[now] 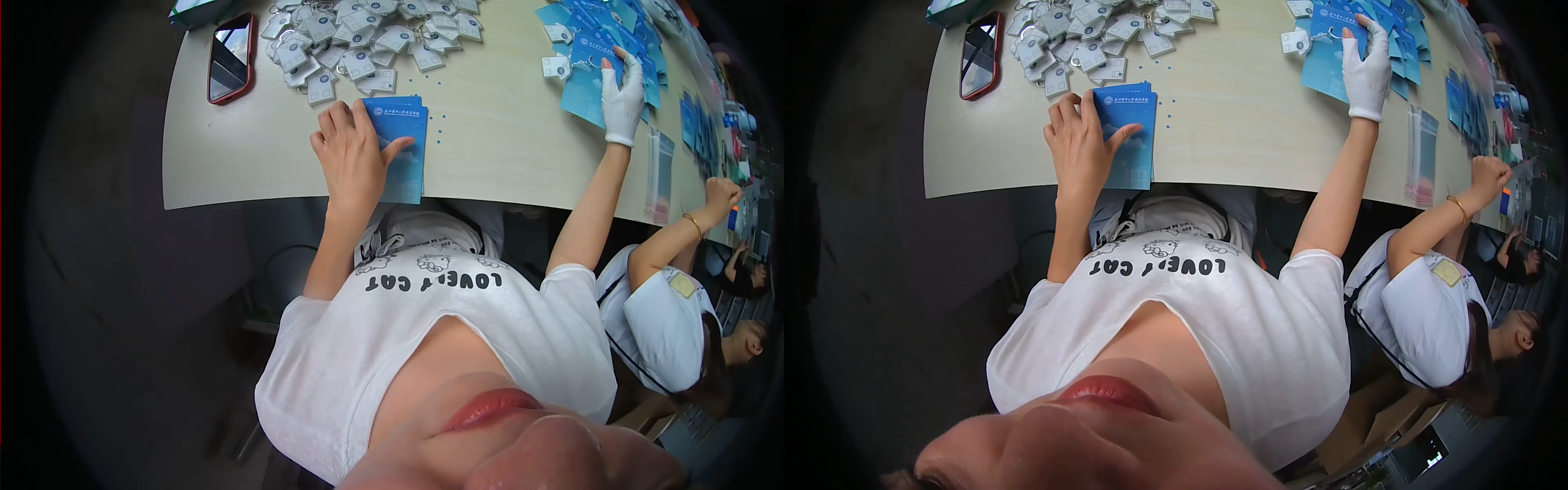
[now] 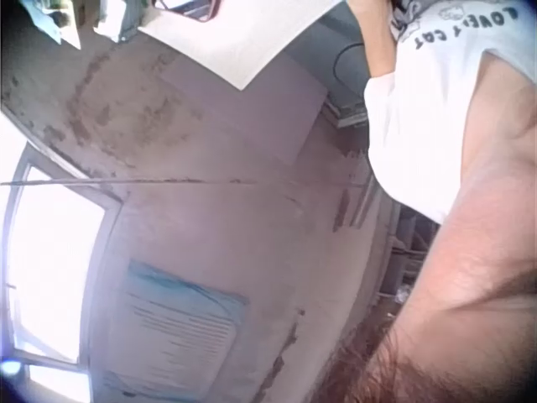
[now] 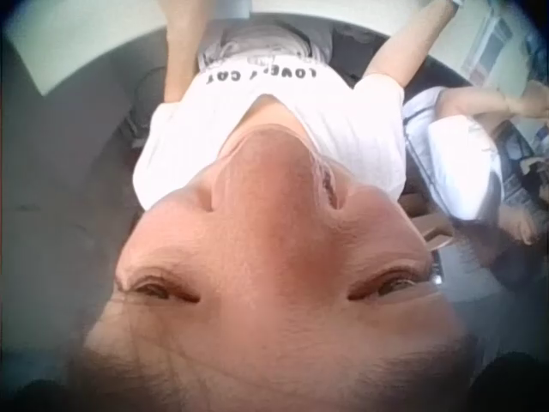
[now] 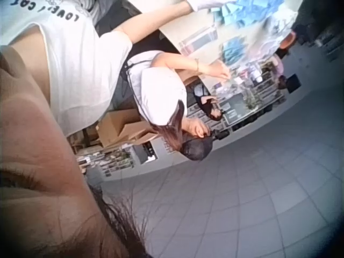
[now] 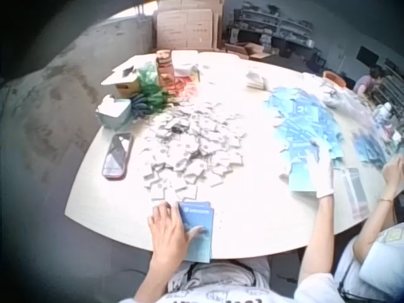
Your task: The person packages keychains and promotional cards into plastic sleeves by hand.
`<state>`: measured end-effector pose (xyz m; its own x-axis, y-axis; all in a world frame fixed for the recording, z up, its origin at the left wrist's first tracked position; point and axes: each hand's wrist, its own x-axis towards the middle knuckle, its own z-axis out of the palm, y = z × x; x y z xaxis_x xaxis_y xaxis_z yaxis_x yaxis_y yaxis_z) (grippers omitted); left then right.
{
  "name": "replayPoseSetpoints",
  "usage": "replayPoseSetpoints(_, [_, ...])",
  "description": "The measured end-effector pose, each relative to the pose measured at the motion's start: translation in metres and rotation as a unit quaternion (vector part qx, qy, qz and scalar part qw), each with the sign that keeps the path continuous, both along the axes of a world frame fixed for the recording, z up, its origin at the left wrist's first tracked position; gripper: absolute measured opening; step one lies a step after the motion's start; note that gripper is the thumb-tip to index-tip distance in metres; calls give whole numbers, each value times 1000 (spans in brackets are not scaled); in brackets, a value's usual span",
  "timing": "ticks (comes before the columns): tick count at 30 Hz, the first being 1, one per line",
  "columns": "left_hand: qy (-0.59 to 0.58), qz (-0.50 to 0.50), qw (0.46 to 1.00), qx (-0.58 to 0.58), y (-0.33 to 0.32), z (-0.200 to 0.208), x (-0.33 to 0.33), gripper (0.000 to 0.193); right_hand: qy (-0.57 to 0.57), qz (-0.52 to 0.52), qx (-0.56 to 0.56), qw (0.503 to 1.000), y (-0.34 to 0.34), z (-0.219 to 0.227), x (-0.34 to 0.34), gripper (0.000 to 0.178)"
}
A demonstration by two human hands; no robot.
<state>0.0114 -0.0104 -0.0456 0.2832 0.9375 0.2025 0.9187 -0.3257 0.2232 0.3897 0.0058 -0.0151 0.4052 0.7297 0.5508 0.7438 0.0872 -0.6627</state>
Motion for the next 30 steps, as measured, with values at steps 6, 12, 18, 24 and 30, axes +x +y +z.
replayPoseSetpoints(6, [-56, -33, 998, 28, 7, -8, -2, 80, -338, 34, -21, 940, 30, 4, -67, 25])
replayPoseSetpoints(12, [-125, -25, 992, -21, 16, -14, -5, 79, -319, 193, -58, 926, 81, -45, -148, 21])
replayPoseSetpoints(18, [-293, 9, 945, -142, 21, -22, -18, 45, -344, 122, -52, 930, 87, -72, -163, 30])
replayPoseSetpoints(24, [-256, -50, 961, -96, 24, -27, -19, 50, -425, 71, -66, 900, 86, -81, -164, 29])
replayPoseSetpoints(30, [-112, -72, 991, 9, 14, -21, -8, 79, -388, 24, -101, 916, 84, -84, -172, 36])
